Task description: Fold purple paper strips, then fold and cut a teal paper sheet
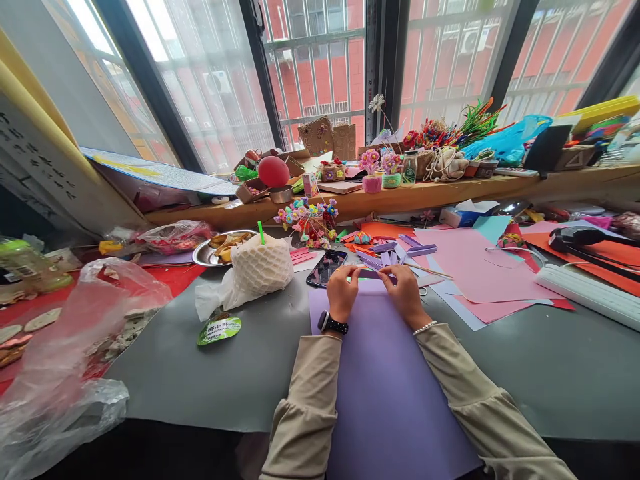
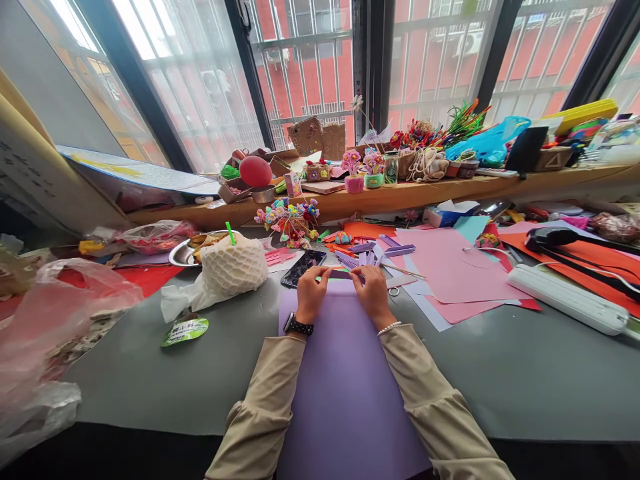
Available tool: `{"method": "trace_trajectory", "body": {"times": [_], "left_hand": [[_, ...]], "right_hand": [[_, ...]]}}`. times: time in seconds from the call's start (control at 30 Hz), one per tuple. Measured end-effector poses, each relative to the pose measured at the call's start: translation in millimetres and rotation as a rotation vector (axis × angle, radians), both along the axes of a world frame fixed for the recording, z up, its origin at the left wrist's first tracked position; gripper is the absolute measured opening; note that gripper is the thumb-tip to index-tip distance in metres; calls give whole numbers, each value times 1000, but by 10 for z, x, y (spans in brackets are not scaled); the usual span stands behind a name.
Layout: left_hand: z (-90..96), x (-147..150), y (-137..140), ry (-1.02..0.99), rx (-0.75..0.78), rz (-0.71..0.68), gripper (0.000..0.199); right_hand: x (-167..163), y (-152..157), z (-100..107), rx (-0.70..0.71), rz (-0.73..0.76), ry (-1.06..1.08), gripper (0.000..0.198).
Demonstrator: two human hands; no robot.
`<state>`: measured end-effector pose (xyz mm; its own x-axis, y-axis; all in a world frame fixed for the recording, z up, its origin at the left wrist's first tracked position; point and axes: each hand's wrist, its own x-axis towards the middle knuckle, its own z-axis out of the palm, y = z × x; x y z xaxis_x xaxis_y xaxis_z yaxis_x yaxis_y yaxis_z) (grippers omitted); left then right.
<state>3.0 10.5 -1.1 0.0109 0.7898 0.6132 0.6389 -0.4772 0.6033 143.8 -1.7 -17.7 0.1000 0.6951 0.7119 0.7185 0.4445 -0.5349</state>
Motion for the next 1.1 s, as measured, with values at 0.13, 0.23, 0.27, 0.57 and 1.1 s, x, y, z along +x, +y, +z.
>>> {"method": "trace_trajectory", "body": {"times": [0.13,0.23,0.27,0.57,1.1], "left_hand": [[1,4,2,-64,-16,-69,11],[7,3,-2,-75,-43,-113,9],[8,1,-2,-73,-61,-125,9],[10,-25,21,-133,-77,9,8],[-16,-8,27,-79,8,-158,5]], "right_hand": [[-3,1,3,3,9,-1,13],[-6,0,2,-14,35,-32,14],[-6,0,1,-22,39,-40,15],[65,52,-60,-41,-127,35,18],[1,-30,20,41,-42,-191,13]]}}
